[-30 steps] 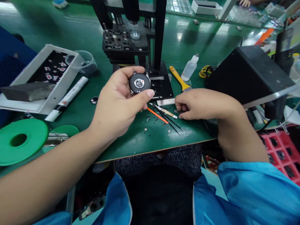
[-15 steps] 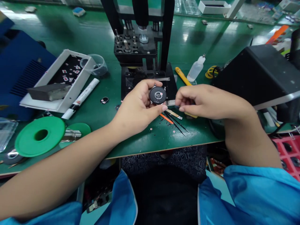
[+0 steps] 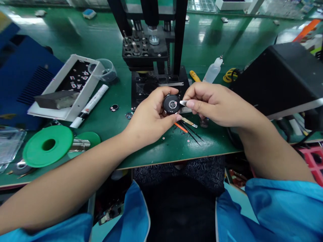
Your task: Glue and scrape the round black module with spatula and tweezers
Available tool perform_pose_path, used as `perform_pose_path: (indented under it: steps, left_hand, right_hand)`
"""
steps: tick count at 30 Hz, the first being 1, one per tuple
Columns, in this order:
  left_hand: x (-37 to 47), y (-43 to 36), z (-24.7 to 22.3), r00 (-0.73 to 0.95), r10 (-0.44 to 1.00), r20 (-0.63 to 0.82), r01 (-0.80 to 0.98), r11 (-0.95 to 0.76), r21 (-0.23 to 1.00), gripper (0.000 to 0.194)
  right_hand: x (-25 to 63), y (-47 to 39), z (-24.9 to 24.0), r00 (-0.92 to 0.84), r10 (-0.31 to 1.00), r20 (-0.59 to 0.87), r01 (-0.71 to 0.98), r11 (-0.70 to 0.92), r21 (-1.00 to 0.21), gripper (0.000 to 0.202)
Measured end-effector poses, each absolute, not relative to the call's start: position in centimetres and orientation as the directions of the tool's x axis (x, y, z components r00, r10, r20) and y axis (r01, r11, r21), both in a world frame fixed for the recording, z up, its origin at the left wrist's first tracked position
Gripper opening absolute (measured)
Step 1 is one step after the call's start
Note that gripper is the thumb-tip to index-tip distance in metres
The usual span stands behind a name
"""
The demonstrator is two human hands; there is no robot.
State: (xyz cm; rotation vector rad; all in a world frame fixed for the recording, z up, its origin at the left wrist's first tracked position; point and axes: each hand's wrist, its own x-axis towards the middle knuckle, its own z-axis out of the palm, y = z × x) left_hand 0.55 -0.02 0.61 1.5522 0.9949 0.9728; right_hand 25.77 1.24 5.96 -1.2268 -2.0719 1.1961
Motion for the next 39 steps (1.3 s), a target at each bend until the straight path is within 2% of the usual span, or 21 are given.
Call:
perform_pose_path:
  steps: [4,9,13,18,23,31,39]
  left_hand:
    - [0.6,-0.1,0.7,0.337,0.936,0.102,0.140,-0.157,0.978,0.067]
    - [0.6,0.0,0.5,0.342,0.932,0.122,0.148,-0.181,0.972,0.063]
    - [0.5,0.0,0.4,0.333,0.935,0.127,0.183,-0.196,0.963,0.062]
    - [0.4,0.0,0.3,0.333,0.931,0.151,0.236,-0.237,0.942,0.062]
    - [0.2,0.0,0.2,0.333,0.926,0.179,0.276,-0.278,0.920,0.060]
    - [0.0,-0.2,0.3,0.364,0.907,0.213,0.383,-0.354,0.853,0.059]
    - [-0.1,-0.3,0.8,0.378,0.894,0.239,0.451,-0.403,0.796,0.058]
  right_hand:
    - [25.6,1.0,6.1,-0.470,0.882,-0.041,0.561,0.263,-0.785,0.011]
    - [25.1,0.9,5.7,-0.488,0.873,-0.006,0.560,0.308,-0.769,0.015]
    - [24.7,0.9,5.8,-0.465,0.885,0.008,0.620,0.332,-0.711,0.017]
    - [24.3,1.0,6.1,-0.469,0.883,-0.036,0.672,0.330,-0.663,0.020]
    - [24.0,0.9,6.1,-0.450,0.891,-0.068,0.685,0.295,-0.666,0.021]
    - [24.1,1.0,5.8,-0.460,0.888,-0.003,0.662,0.341,-0.668,0.020]
    - [24.1,1.1,5.9,-0.463,0.886,-0.024,0.646,0.318,-0.693,0.020]
